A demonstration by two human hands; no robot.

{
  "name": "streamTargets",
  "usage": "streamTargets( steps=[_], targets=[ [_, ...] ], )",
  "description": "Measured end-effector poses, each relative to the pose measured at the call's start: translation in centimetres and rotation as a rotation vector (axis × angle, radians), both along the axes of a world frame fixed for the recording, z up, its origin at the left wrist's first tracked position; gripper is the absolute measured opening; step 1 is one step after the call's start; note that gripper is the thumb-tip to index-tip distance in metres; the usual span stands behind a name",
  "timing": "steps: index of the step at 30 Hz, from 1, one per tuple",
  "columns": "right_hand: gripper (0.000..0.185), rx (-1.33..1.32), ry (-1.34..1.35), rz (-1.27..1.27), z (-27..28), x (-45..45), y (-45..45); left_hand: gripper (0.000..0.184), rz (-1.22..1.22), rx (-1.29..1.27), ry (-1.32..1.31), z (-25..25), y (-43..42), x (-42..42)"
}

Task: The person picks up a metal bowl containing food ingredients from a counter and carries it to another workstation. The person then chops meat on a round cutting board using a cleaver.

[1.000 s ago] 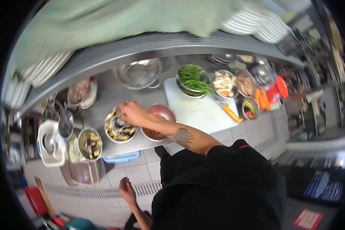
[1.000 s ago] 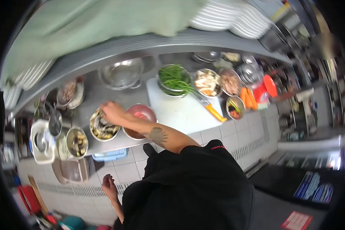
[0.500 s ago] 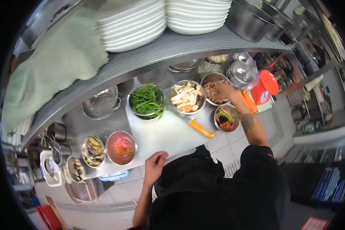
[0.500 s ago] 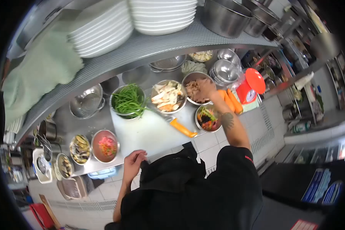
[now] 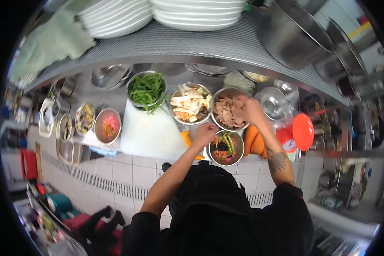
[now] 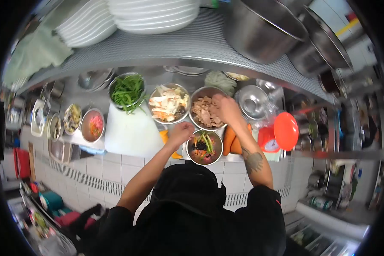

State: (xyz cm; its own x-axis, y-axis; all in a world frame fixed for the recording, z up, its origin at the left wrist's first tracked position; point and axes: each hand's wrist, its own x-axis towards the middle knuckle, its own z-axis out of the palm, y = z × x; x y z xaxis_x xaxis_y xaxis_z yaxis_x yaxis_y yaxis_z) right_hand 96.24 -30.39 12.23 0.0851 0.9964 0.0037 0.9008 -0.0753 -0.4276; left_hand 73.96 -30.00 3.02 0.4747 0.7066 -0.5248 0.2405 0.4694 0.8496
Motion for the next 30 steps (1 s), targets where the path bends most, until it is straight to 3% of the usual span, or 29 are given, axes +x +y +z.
streamTargets(
  steps=[3,4,6,10,13,14,15,16,17,18,20,24,28,30],
  targets=[
    [0.04,-0.061,0.09,-0.027,3.1,0.1,0.0,0.031,0.064,0.199,0.153,-0.6,0.2,2.4],
    [0.041,-0.031,0.009,0.012,3.7,0.3,0.0,0.031,0.073,0.304,0.169,-0.2,0.2,2.9],
    [0.039,-0.02,0.029,-0.017,3.9,0.7,0.0,0.035,0.265,0.411,0.163,-4.0,0.4,5.3],
    [0.037,-0.052,0.084,-0.061,5.0,0.9,-0.2,0.042,0.298,0.287,0.405,0.2,0.8,6.8],
    [0.04,-0.057,0.085,-0.037,4.7,2.1,-1.0,0.044,0.292,0.279,0.285,1.7,0.1,6.8],
    [0.042,-0.034,0.084,-0.009,4.4,2.7,-1.5,0.045,0.294,0.251,0.279,-0.8,0.2,7.2],
    [0.046,-0.07,0.129,0.003,3.5,3.4,-1.6,0.047,0.341,0.2,-0.021,-1.6,-0.2,7.1],
    [0.05,-0.1,0.176,0.021,3.0,3.7,-1.7,0.038,0.363,0.198,-0.104,-0.6,-0.7,6.6],
    [0.056,-0.033,0.058,0.095,3.3,3.0,-2.0,0.029,0.357,0.112,-0.254,1.3,-1.0,6.2],
    [0.063,0.028,-0.06,0.175,3.6,1.7,-2.2,0.029,0.368,0.066,-0.248,2.5,-1.1,5.9],
    [0.078,-0.077,0.002,0.183,5.3,-1.0,-2.4,0.025,0.406,0.018,-0.289,5.1,-1.6,5.6],
    [0.077,-0.042,-0.259,0.103,1.6,-1.6,-0.5,0.023,0.395,0.049,-0.31,8.1,-2.0,6.2],
    [0.072,-0.112,-0.238,0.107,1.8,0.0,1.0,0.025,0.373,-0.012,-0.241,9.0,-0.5,6.1],
    [0.067,-0.188,-0.019,0.095,2.1,1.6,1.7,0.025,0.4,-0.114,-0.317,8.9,-0.1,6.1]
  ],
)
